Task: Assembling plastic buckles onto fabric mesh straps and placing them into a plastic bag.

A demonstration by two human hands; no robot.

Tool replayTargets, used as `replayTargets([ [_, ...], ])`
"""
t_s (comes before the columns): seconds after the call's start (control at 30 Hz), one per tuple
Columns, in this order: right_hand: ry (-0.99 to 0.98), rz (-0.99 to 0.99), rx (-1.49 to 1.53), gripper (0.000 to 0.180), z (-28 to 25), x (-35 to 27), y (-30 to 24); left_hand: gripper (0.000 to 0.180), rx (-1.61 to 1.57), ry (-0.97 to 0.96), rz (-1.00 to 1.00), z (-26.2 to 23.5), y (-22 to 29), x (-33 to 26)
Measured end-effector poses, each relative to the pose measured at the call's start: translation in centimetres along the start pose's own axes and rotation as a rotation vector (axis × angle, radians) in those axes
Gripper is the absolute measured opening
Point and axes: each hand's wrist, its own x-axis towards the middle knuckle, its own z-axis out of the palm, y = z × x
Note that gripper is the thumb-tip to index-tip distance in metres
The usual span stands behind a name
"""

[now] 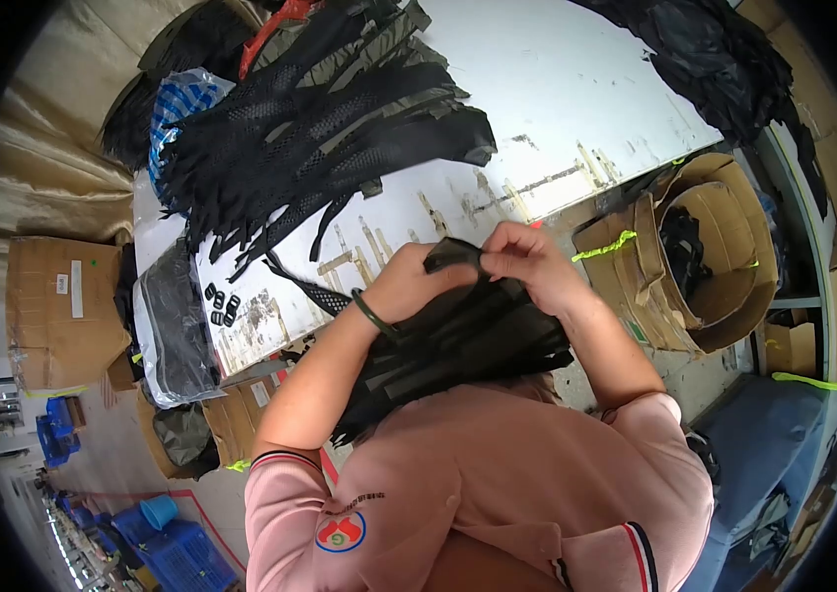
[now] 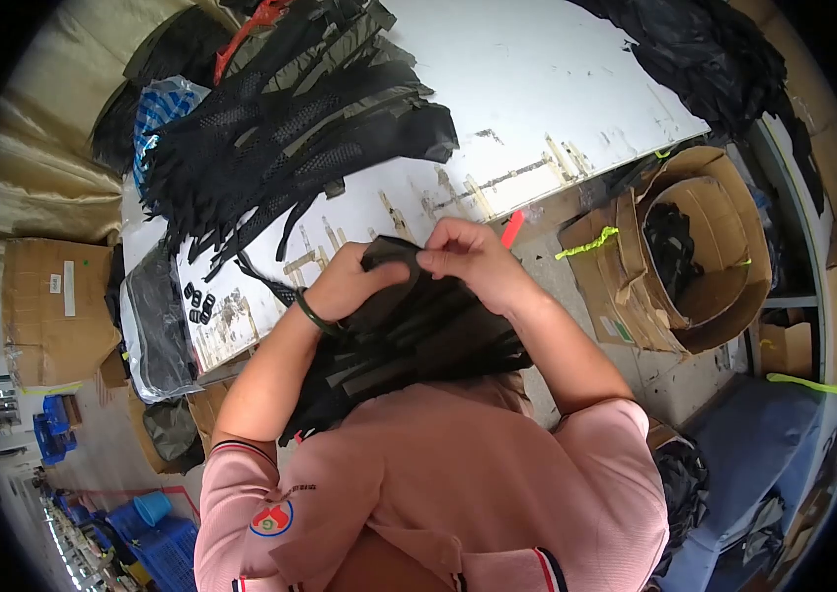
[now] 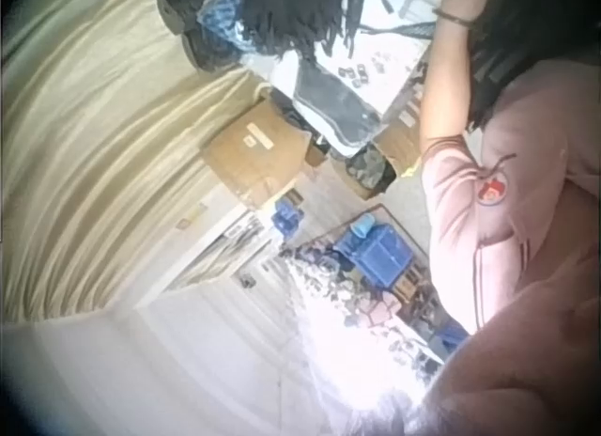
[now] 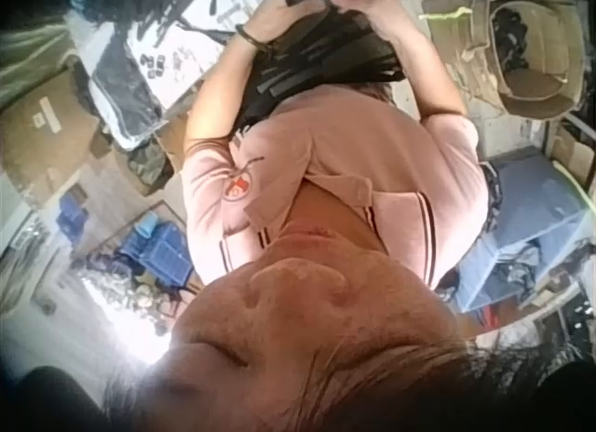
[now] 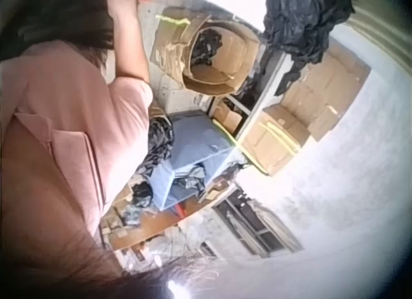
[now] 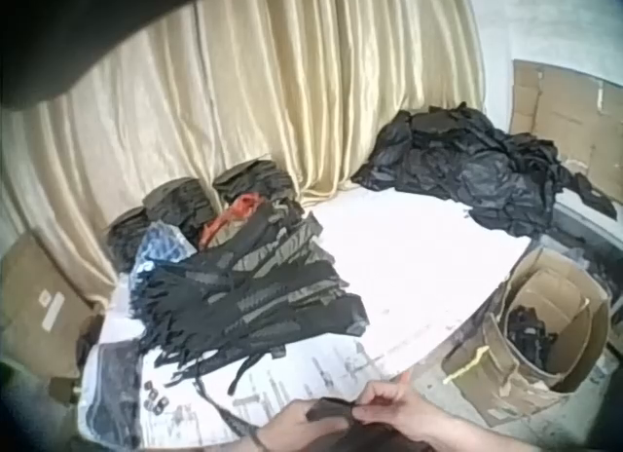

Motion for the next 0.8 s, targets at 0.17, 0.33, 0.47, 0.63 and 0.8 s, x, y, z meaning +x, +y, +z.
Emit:
replayTargets([
  [0.17,0.108,-0.2,0.279,0.008,-3.1,-1.1,-3.5,0.031,0.235,-0.142,0.069,-3.2,-2.3,-4.2],
  [0.33,0.212,0.081,-0.625,0.016,-7.7,-4.6,-2.3,0.026,0.206,-0.06,-0.379,-5.4,-1.6,-10.3],
  [0.47,0.139,0.055,-1.319,0.018,-3.8,-3.9,-1.0,0.034,0.829,-0.165,-0.204,-2.4,-7.2,-14.1],
  [0.63,-0.341,-0.298,-1.058,0.03,4.7,1.2,2.9,0.03,1.144,0.188,0.051,2.1,-8.1,-15.4],
  [0.8,-0.716,-0.072,-1.203,0.061,8.7,7.5,11.4,0.035,0.253,0.131,-0.098,6.5,-10.9,-18.6],
])
